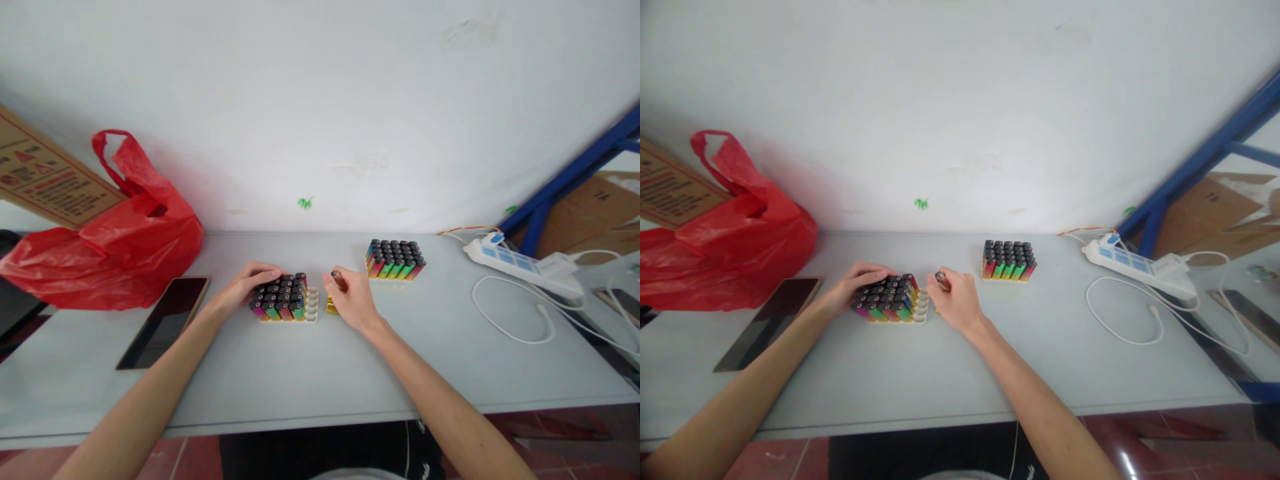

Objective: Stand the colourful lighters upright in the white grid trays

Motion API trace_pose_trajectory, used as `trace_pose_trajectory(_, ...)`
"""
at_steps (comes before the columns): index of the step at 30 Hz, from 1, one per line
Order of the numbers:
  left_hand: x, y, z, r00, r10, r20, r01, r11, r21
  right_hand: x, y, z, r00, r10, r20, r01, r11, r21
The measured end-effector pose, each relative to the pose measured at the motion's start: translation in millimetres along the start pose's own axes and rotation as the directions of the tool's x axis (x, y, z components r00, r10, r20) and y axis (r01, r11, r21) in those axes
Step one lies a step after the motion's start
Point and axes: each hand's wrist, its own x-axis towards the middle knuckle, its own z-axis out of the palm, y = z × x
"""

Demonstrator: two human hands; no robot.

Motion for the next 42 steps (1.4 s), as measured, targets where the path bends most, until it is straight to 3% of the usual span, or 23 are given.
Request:
trace_pose_trajectory(7, -1, -1, 0.4, 1.0, -0.004, 0.011, 0.004, 1.0, -0.016, 0, 2, 0, 0.999, -0.007, 0.051, 0.007, 1.0, 0.001)
trace_pose_trajectory(14, -1, 0, 1.8, 1.0, 0.025, 0.009, -0.025, 1.0, -0.015, 3, 3, -4, 0.979, -0.126, 0.162, 0.127, 0.992, 0.007)
trace_pose_trajectory(19, -1, -2, 3.1, 1.0, 0.029, -0.003, -0.029, 0.999, -0.029, 3, 6, -5, 0.964, -0.158, 0.212, 0.188, 0.974, -0.129)
trace_pose_trajectory(24, 0, -3, 2.3, 0.999, 0.047, 0.003, -0.047, 0.999, -0.014, 5, 7, -6, 0.944, -0.157, 0.289, 0.197, 0.974, -0.115)
trace_pose_trajectory(29, 0, -2, 2.5, 0.999, 0.039, 0.026, -0.038, 0.999, -0.028, 7, 11, -6, 0.932, -0.188, 0.31, 0.269, 0.932, -0.242)
trace_pose_trajectory(38, -1, -1, 3.5, 0.998, 0.055, 0.004, -0.055, 0.998, -0.008, 10, 19, -1, 0.896, -0.215, 0.387, 0.35, 0.88, -0.32)
trace_pose_trajectory(42, -1, -2, 2.8, 0.998, 0.065, -0.002, -0.065, 0.998, 0.005, 8, 15, -16, 0.874, -0.193, 0.446, 0.376, 0.849, -0.37)
